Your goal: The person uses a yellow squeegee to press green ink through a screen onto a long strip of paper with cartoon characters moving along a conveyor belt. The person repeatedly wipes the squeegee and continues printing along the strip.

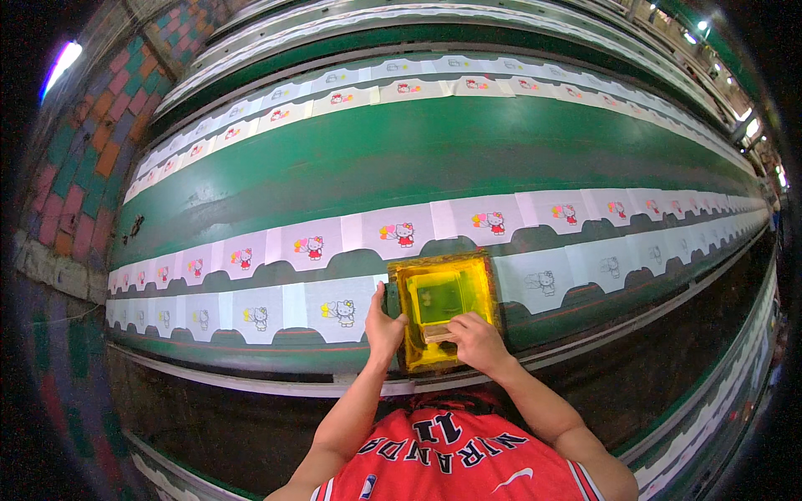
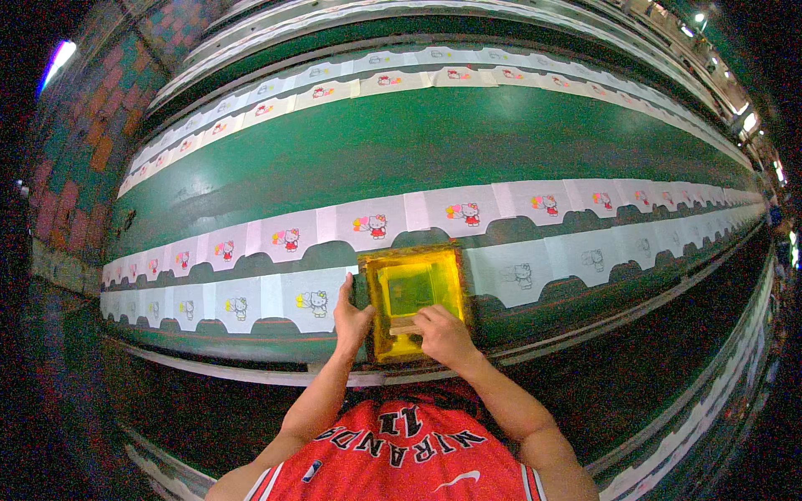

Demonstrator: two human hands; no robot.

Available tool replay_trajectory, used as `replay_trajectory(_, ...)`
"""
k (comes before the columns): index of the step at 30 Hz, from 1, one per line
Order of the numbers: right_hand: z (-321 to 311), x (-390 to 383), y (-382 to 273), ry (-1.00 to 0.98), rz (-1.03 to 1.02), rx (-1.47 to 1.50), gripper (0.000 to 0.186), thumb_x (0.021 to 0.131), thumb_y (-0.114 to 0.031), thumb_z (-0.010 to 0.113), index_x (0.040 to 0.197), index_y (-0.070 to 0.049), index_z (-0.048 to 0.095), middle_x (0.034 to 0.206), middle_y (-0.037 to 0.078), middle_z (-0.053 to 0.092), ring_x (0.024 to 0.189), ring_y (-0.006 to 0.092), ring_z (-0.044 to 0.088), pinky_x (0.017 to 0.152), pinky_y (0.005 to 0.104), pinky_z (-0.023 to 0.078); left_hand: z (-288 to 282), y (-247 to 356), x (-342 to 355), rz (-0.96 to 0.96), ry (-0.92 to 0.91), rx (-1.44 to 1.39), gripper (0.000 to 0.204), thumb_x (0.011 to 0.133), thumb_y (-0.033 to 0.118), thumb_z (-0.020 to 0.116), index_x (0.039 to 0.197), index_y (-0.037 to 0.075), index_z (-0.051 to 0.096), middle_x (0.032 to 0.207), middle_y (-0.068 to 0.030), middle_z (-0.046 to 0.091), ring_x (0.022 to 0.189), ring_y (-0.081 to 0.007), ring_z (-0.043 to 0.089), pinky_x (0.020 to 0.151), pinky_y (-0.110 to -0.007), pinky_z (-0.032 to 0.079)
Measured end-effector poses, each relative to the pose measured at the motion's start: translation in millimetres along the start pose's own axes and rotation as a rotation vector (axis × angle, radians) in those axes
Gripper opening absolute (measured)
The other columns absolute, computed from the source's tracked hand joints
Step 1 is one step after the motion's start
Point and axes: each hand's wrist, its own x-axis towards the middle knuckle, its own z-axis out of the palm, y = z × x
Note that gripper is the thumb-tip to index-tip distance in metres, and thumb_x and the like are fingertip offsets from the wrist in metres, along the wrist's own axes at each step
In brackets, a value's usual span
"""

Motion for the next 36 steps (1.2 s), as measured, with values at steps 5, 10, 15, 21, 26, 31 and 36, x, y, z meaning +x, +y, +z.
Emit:
replay_trajectory(5,-2,-8,6,0.010,-0.053,0.026,0.029,0.073,0.004,0.063,0.101,-0.001,0.068,0.099,0.013,0.066,0.094,0.0337,0.064,0.081,0.0433,0.054,0,10,-3,-0.075,-0.008,0.021,0.087,0.072,0.004,0.074,0.152,0.010,0.040,0.136,-0.0220,0.061,0.121,-0.0341,0.063,0.099,-0.039,0.049)
replay_trajectory(10,-6,-14,4,0.022,-0.087,0.035,0.029,0.072,0.003,0.064,0.101,-0.001,0.068,0.097,0.013,0.065,0.093,0.0334,0.064,0.080,0.0421,0.054,-2,15,-3,-0.127,-0.034,0.067,0.086,0.073,0.005,0.073,0.152,0.010,0.040,0.137,-0.0208,0.060,0.121,-0.0343,0.063,0.098,-0.039,0.050)
replay_trajectory(15,-7,-28,1,-0.034,-0.102,0.031,0.029,0.072,0.003,0.063,0.101,-0.001,0.068,0.097,0.014,0.065,0.093,0.0337,0.064,0.080,0.0421,0.054,0,7,-2,-0.028,-0.007,0.100,0.086,0.072,0.004,0.073,0.152,0.007,0.040,0.139,-0.0202,0.059,0.122,-0.0351,0.062,0.099,-0.039,0.049)
replay_trajectory(21,13,29,33,0.061,-0.093,-0.024,0.028,0.072,0.003,0.062,0.099,-0.001,0.067,0.098,0.015,0.065,0.093,0.0364,0.062,0.082,0.0447,0.053,0,10,-3,-0.026,-0.021,0.087,0.087,0.072,0.004,0.074,0.152,0.006,0.040,0.137,-0.0207,0.059,0.122,-0.0362,0.061,0.100,-0.039,0.049)
replay_trajectory(26,3,101,55,0.019,0.005,0.013,0.016,0.075,0.000,0.067,0.091,0.000,0.067,0.092,0.015,0.067,0.094,0.0364,0.062,0.082,0.0455,0.052,2,2,0,-0.020,-0.032,0.062,0.088,0.072,0.004,0.075,0.152,0.007,0.039,0.135,-0.0215,0.060,0.121,-0.0373,0.061,0.100,-0.041,0.049)
replay_trajectory(31,8,51,41,-0.021,-0.008,-0.019,0.024,0.075,0.001,0.065,0.098,-0.002,0.067,0.097,0.015,0.066,0.094,0.0352,0.062,0.084,0.0442,0.052,6,-4,-1,0.004,-0.011,0.074,0.088,0.072,0.004,0.074,0.153,0.008,0.039,0.137,-0.0225,0.059,0.123,-0.0385,0.059,0.101,-0.041,0.048)
replay_trajectory(36,0,-11,4,-0.044,-0.042,-0.001,0.025,0.077,-0.003,0.061,0.101,-0.003,0.068,0.098,0.013,0.065,0.096,0.0338,0.063,0.084,0.0428,0.054,5,-1,-4,-0.011,0.012,0.061,0.087,0.072,0.004,0.074,0.152,0.008,0.040,0.139,-0.0227,0.058,0.126,-0.0365,0.058,0.103,-0.040,0.047)
